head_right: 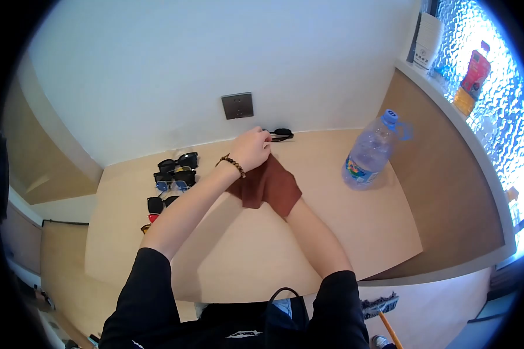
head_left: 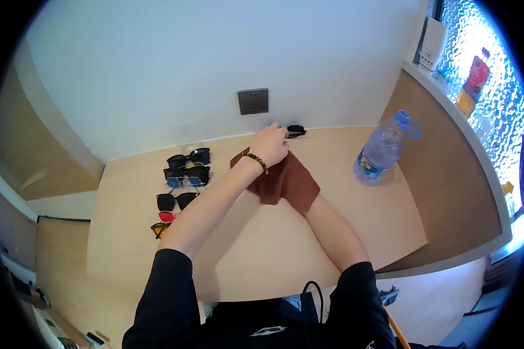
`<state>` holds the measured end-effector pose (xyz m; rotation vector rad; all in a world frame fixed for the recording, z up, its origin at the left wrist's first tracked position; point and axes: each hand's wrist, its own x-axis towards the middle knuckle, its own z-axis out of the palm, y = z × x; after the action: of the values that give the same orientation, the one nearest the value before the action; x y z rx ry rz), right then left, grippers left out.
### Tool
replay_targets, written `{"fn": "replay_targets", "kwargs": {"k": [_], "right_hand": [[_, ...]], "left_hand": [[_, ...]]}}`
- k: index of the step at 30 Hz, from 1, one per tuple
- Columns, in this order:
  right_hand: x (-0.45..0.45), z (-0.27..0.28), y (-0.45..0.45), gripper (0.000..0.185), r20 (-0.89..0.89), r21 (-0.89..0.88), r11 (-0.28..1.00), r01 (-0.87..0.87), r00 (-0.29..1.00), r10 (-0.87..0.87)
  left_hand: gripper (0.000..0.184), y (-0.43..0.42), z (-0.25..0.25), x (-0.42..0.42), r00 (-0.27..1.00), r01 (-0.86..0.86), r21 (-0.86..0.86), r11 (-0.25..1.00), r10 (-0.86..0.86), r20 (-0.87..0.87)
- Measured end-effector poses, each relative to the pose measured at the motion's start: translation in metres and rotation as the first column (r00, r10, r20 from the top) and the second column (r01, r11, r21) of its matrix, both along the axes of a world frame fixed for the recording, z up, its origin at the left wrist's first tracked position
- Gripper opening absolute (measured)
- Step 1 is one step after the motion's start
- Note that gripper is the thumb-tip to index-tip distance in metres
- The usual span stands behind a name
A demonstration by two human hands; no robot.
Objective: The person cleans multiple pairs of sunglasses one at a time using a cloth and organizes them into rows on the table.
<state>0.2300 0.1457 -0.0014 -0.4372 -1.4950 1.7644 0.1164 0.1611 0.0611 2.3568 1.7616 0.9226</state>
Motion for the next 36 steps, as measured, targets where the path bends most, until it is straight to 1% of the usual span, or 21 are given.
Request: {"fn": "replay_targets", "kwargs": {"k": [1, 5, 8, 10, 12, 13, 15, 16, 18, 19, 21, 24, 26, 27, 28, 30, 31, 33, 34, 35, 36], "right_hand": [[0.002, -0.001, 0.002, 0.034, 0.087, 0.113, 0.993, 0.043, 0.995, -0.053], [0.010, -0.012, 0.013, 0.034, 0.288, 0.502, 0.854, 0.135, 0.905, -0.313], [0.012, -0.026, 0.025, 0.033, 0.325, 0.668, 0.731, 0.139, 0.829, -0.455], [0.014, -0.019, 0.019, 0.033, 0.331, 0.699, 0.702, 0.139, 0.806, -0.490], [0.019, -0.003, 0.005, 0.032, 0.300, 0.455, 0.851, 0.262, 0.855, -0.423], [0.021, 0.013, -0.005, 0.032, 0.302, 0.451, 0.853, 0.263, 0.855, -0.423], [0.026, 0.038, -0.019, 0.032, 0.499, 0.510, 0.849, 0.140, 0.756, -0.425], [0.023, 0.027, -0.014, 0.032, 0.499, 0.509, 0.850, 0.137, 0.757, -0.421], [0.016, 0.004, 0.000, 0.031, 0.316, 0.499, 0.843, 0.203, 0.863, -0.395], [0.014, -0.001, 0.003, 0.031, 0.316, 0.502, 0.842, 0.200, 0.863, -0.394], [0.007, -0.003, 0.005, 0.022, 0.283, 0.780, 0.609, 0.148, 0.784, -0.553], [0.001, 0.012, 0.001, 0.018, 0.337, 0.866, 0.500, -0.005, 0.744, -0.576], [-0.004, 0.037, -0.006, 0.015, 0.401, 0.892, 0.427, -0.149, 0.699, -0.593], [-0.006, 0.048, -0.010, 0.014, 0.427, 0.895, 0.386, -0.223, 0.675, -0.602], [-0.008, 0.057, -0.014, 0.013, 0.447, 0.894, 0.337, -0.295, 0.646, -0.619], [-0.013, 0.060, -0.015, 0.011, 0.457, 0.888, 0.295, -0.352, 0.618, -0.640], [-0.014, 0.049, -0.008, 0.011, 0.454, 0.889, 0.286, -0.356, 0.621, -0.639], [-0.015, 0.018, 0.010, 0.006, 0.502, 0.748, 0.650, -0.131, 0.753, -0.426], [-0.015, 0.018, 0.004, 0.007, 0.461, 0.674, 0.738, -0.031, 0.798, -0.388], [-0.014, 0.017, -0.001, 0.007, 0.427, 0.570, 0.821, 0.041, 0.838, -0.339], [-0.015, 0.021, -0.010, 0.007, 0.390, 0.433, 0.897, 0.087, 0.879, -0.273]], "left_hand": [[0.018, 0.009, -0.003, 0.003, 0.987, -0.032, -0.027, 0.999, 0.027, -0.158], [0.021, 0.039, -0.012, 0.020, 0.981, -0.069, -0.136, 0.988, 0.042, -0.191], [0.023, 0.051, -0.016, 0.030, 0.974, -0.061, -0.149, 0.987, 0.026, -0.226], [0.024, 0.056, -0.024, 0.034, 0.973, -0.084, -0.181, 0.980, 0.041, -0.228], [0.025, 0.058, -0.025, 0.036, 0.970, -0.107, -0.212, 0.971, 0.055, -0.237], [0.026, 0.055, -0.022, 0.037, 0.974, -0.120, -0.222, 0.968, 0.071, -0.217], [0.027, 0.050, -0.020, 0.036, 0.976, -0.140, -0.234, 0.962, 0.093, -0.198], [0.028, 0.049, -0.021, 0.035, 0.976, -0.151, -0.230, 0.961, 0.107, -0.190], [0.030, 0.046, -0.018, 0.033, 0.976, -0.162, -0.222, 0.962, 0.123, -0.181], [0.031, 0.045, -0.016, 0.031, 0.978, -0.145, -0.245, 0.959, 0.101, -0.183], [0.032, 0.041, -0.011, 0.025, 0.979, -0.139, -0.263, 0.955, 0.093, -0.181], [0.022, 0.032, -0.008, 0.015, 0.974, -0.160, -0.290, 0.944, 0.103, -0.204], [0.018, 0.024, -0.008, 0.005, 0.992, -0.117, -0.063, 0.991, 0.114, -0.057], [0.018, 0.021, -0.003, 0.000, 0.991, -0.124, -0.057, 0.991, 0.120, -0.057], [0.019, 0.018, 0.001, -0.005, 0.989, -0.127, 0.043, 0.991, 0.123, 0.088], [0.021, 0.018, 0.004, -0.023, 0.948, -0.137, 0.271, 0.953, 0.046, 0.316], [0.021, 0.009, 0.014, -0.031, 0.947, -0.144, 0.277, 0.950, 0.051, 0.318], [0.024, -0.010, 0.033, -0.048, 0.805, -0.209, 0.073, 0.975, 0.129, 0.580], [0.021, -0.016, 0.034, -0.057, 0.712, -0.159, 0.063, 0.985, 0.070, 0.699], [0.021, -0.022, 0.034, -0.066, 0.713, -0.172, 0.071, 0.982, 0.074, 0.697], [0.020, -0.034, 0.038, -0.073, 0.653, -0.097, -0.038, 0.995, 0.092, 0.752]]}}
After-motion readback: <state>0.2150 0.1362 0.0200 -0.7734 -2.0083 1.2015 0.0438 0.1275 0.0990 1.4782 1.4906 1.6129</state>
